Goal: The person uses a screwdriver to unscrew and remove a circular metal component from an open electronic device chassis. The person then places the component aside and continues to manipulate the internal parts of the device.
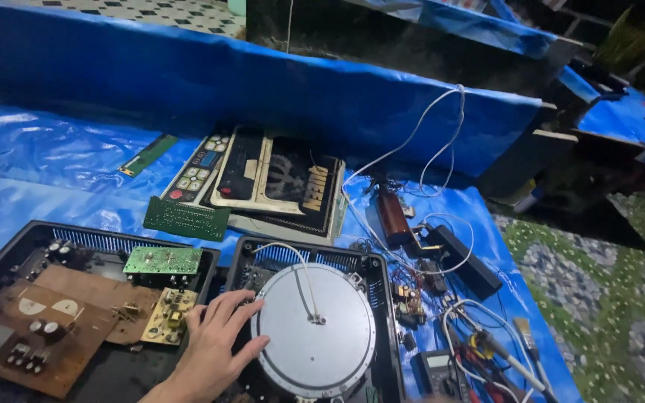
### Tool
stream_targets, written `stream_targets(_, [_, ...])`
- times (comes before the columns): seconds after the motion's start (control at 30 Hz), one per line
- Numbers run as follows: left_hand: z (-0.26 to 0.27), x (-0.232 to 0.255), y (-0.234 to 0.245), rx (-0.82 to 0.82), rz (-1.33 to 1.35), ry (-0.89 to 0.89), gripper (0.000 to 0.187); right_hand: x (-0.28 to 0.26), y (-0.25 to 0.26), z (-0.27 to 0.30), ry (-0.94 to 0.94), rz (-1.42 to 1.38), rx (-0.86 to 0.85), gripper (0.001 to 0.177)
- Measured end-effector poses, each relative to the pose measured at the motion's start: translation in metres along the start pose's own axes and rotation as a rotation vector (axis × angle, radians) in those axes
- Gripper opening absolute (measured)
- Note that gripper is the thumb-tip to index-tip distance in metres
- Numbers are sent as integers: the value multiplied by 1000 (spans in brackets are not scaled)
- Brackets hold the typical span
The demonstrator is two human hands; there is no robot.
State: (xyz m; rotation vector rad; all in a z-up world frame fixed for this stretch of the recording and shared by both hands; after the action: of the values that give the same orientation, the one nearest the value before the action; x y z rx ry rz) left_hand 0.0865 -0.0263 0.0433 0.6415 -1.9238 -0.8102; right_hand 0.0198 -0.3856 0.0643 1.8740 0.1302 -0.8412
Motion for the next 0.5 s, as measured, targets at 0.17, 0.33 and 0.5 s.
stream_targets(0.17, [-2, -3, -2, -8, -6, 12, 56, -113, 89, -135, -85, 145, 425, 24])
stream_targets(0.33, [-2, -6, -6, -21, -10, 15, 57, -79, 141, -127, -375, 125, 998, 31])
stream_targets(0.5, [-1, -7, -7, -25, -19, 11, 56, -3, 132, -137, -608, -30, 906, 14])
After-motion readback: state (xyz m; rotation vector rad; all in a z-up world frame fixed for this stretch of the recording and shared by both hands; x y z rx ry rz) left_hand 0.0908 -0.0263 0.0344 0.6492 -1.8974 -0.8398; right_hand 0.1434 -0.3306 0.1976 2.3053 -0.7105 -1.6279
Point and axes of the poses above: each hand's wrist, its own z-axis away from the middle knuckle, its own y-axis out of the back of the hand, x = y × z, the point moved 10 cm from there along -z, towards the middle knuckle, and after that the axes turned 1 degree about z, right-handed, at the moved point
